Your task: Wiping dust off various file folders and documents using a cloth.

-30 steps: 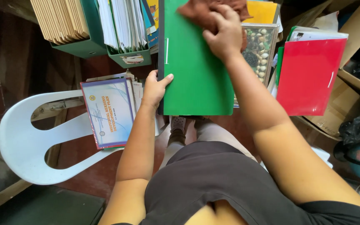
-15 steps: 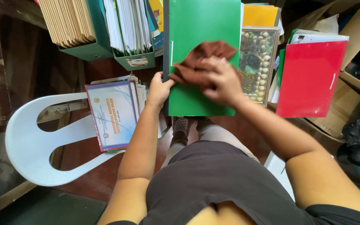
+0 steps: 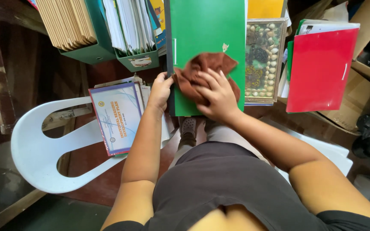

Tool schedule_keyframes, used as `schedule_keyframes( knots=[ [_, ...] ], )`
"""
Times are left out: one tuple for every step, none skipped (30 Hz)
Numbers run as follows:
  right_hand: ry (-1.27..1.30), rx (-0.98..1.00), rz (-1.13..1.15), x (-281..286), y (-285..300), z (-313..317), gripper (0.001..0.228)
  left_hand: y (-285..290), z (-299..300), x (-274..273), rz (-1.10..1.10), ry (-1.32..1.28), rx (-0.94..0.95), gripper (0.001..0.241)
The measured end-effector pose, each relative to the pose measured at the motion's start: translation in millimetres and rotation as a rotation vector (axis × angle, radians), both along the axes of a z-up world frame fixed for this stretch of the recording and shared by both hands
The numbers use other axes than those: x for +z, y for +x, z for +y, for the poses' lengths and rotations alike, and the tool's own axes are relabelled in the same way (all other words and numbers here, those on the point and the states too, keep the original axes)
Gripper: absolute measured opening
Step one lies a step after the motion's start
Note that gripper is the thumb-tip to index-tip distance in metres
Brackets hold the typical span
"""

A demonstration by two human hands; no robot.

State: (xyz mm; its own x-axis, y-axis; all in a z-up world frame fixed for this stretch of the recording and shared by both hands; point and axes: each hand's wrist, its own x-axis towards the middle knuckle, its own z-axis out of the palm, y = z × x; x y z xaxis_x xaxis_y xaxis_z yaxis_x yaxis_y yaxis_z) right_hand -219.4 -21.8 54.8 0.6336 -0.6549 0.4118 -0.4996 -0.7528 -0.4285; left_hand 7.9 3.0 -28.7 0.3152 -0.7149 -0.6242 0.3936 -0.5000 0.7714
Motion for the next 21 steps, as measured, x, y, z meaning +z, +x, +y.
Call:
schedule_keyframes(
  knots=[
    [-0.001, 0.003, -0.001, -4.9, -8.8, -4.7, 0.055, 2.3, 0.7, -9.2, -0.001, -0.001, 0.003, 0.038],
    [0.021, 0.017, 0.011, -9.8, -17.6, -9.4, 0.058, 4.5, 1.4, -18.3, 0.015, -0.022, -0.013, 0.040],
    [0.042, 0.032, 0.022, -14.6, -26.3, -14.9, 0.061, 6.7, 1.6, -27.4, 0.032, -0.045, -0.027, 0.043],
    [0.040, 0.036, 0.021, -8.4, -22.8, -34.3, 0.061, 6.9, 1.9, -23.2, 0.031, -0.046, -0.023, 0.043],
    [0.016, -0.005, -0.073, -2.5, -20.2, -52.3, 0.056, 6.0, 3.7, -19.5, 0.033, -0.056, -0.023, 0.045],
    [-0.008, -0.045, -0.168, 3.2, -17.7, -70.5, 0.053, 4.7, 5.4, -15.8, 0.034, -0.066, -0.023, 0.047],
    [-0.009, -0.041, -0.168, -5.6, -19.5, -93.2, 0.053, 2.1, 5.2, -5.2, 0.035, -0.067, -0.020, 0.047],
    [0.000, -0.116, -0.132, -14.3, -21.4, -116.0, 0.047, -0.8, 5.0, 5.6, 0.013, -0.075, -0.022, 0.044],
    [0.009, -0.194, -0.096, -23.0, -24.0, -138.4, 0.042, -4.2, 4.6, 16.0, -0.008, -0.081, -0.026, 0.041],
    [0.009, -0.193, -0.094, -22.9, -14.2, -149.7, 0.042, -5.8, 3.8, 19.6, -0.007, -0.082, -0.025, 0.041],
    [-0.034, -0.249, -0.092, -22.5, -3.6, -161.4, 0.040, -6.4, 2.2, 23.6, -0.044, -0.059, -0.031, 0.040],
    [-0.076, -0.305, -0.090, -22.2, 7.1, -173.2, 0.038, -6.9, 0.7, 27.6, -0.082, -0.037, -0.037, 0.040],
    [-0.077, -0.307, -0.089, -23.3, 16.8, -171.0, 0.038, -4.7, 1.1, 22.2, -0.081, -0.037, -0.039, 0.040],
    [-0.076, -0.263, -0.085, -24.6, 26.5, -169.1, 0.043, -2.5, 1.3, 16.9, -0.079, -0.046, -0.020, 0.040],
    [-0.075, -0.223, -0.081, -25.5, 34.6, -167.6, 0.048, -1.3, 0.6, 11.6, -0.076, -0.055, -0.004, 0.040],
    [-0.077, -0.228, -0.078, -12.5, 39.7, -147.1, 0.048, -1.9, 1.9, 11.4, -0.074, -0.056, -0.008, 0.040],
    [0.007, -0.167, -0.039, 0.2, 45.6, -126.6, 0.044, -1.8, 3.1, 11.1, -0.047, -0.056, 0.004, 0.037],
    [0.090, -0.106, -0.001, 12.8, 52.0, -106.0, 0.040, -1.4, 4.4, 10.8, -0.021, -0.055, 0.015, 0.034],
    [0.090, -0.110, -0.001, 11.1, 45.0, -88.2, 0.040, -2.4, 4.5, 12.9, -0.021, -0.055, 0.011, 0.034],
    [0.089, -0.042, 0.028, 9.4, 38.2, -70.4, 0.047, -3.3, 4.6, 15.0, -0.030, -0.095, 0.007, 0.031],
    [0.087, 0.028, 0.055, 7.7, 32.2, -53.5, 0.055, -3.6, 4.2, 17.1, -0.040, -0.134, 0.005, 0.028]
  ],
)
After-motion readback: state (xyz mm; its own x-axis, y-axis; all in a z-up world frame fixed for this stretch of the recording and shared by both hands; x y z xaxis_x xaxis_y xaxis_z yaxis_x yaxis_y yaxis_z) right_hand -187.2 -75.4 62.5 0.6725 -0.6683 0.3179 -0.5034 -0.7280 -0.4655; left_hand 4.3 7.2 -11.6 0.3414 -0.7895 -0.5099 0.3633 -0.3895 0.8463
